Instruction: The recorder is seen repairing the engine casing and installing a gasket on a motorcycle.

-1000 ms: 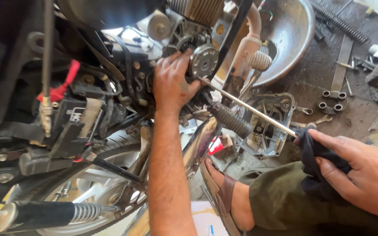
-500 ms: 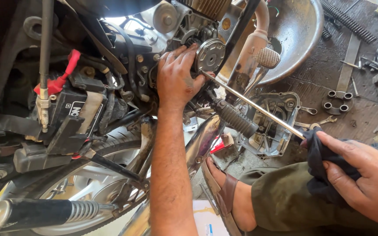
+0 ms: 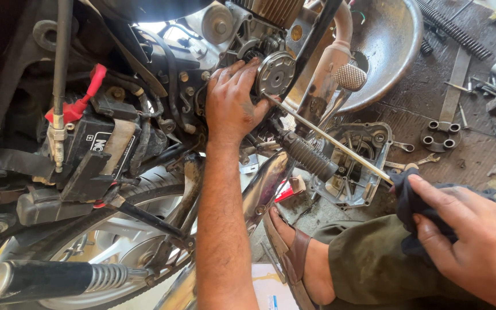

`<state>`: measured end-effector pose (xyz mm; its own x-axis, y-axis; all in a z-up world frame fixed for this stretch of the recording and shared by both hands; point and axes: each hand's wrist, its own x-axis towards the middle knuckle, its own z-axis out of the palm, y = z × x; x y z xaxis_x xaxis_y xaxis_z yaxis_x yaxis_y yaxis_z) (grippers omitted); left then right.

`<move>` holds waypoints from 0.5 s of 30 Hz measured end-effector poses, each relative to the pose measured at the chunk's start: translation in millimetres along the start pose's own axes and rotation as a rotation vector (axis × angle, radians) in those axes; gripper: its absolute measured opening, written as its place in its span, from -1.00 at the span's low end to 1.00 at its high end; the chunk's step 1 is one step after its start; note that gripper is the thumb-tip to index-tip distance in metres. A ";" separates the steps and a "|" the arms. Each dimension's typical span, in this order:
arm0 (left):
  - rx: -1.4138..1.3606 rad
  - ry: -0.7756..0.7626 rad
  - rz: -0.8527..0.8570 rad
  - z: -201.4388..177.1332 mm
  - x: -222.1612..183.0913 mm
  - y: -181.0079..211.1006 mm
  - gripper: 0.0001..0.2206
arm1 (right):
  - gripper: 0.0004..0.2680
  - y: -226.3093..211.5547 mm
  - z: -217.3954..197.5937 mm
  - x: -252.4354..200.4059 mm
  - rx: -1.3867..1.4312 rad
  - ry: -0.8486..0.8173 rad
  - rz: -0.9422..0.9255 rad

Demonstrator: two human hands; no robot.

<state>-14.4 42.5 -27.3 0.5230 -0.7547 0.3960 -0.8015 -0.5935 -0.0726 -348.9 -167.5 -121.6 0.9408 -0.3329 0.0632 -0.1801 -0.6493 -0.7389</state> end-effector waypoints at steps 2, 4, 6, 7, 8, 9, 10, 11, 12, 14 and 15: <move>-0.005 0.002 0.016 -3.7 0.9 0.3 -0.46 | -0.55 -8.0 -4.4 -0.8 -0.047 0.036 -0.039; -0.006 -0.036 0.060 -7.3 3.3 -0.5 -0.47 | -0.55 -16.6 -10.2 0.3 -0.159 0.111 -0.062; -0.079 -0.057 0.000 1.4 10.4 -4.9 -0.52 | -0.56 -8.3 -7.7 -1.8 -0.125 0.133 -0.086; -0.154 -0.081 -0.065 6.3 13.2 -7.7 -0.56 | -0.57 -4.2 -5.7 -2.8 -0.091 0.150 -0.108; -0.152 -0.080 -0.065 7.0 25.2 -0.8 -0.56 | -0.57 -2.8 -4.5 -3.2 -0.090 0.151 -0.110; -0.185 -0.070 -0.027 7.7 37.1 5.7 -0.59 | -0.57 -1.6 -3.1 -3.2 -0.104 0.116 -0.072; -0.221 -0.058 0.014 9.3 50.3 12.7 -0.60 | -0.56 -0.1 -2.4 -3.1 -0.121 0.084 -0.032; -0.222 -0.055 0.016 9.5 58.4 16.5 -0.60 | -0.56 -2.4 -4.6 -2.6 -0.123 0.086 -0.032; -0.295 -0.183 -0.062 9.5 67.8 20.4 -0.64 | -0.57 -4.5 -7.0 -1.6 -0.136 0.120 -0.133; -0.369 -0.311 -0.131 11.6 80.9 23.6 -0.67 | -0.57 -7.6 -11.0 0.7 -0.152 0.161 -0.233; -0.340 -0.399 -0.200 14.2 84.6 22.6 -0.70 | -0.57 -8.1 -12.4 2.2 -0.153 0.158 -0.219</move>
<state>15.9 -38.7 -8.5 0.6906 -0.7232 -0.0099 -0.6893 -0.6623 0.2937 -349.0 -171.5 -107.1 0.9079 -0.2685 0.3219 -0.0309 -0.8088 -0.5873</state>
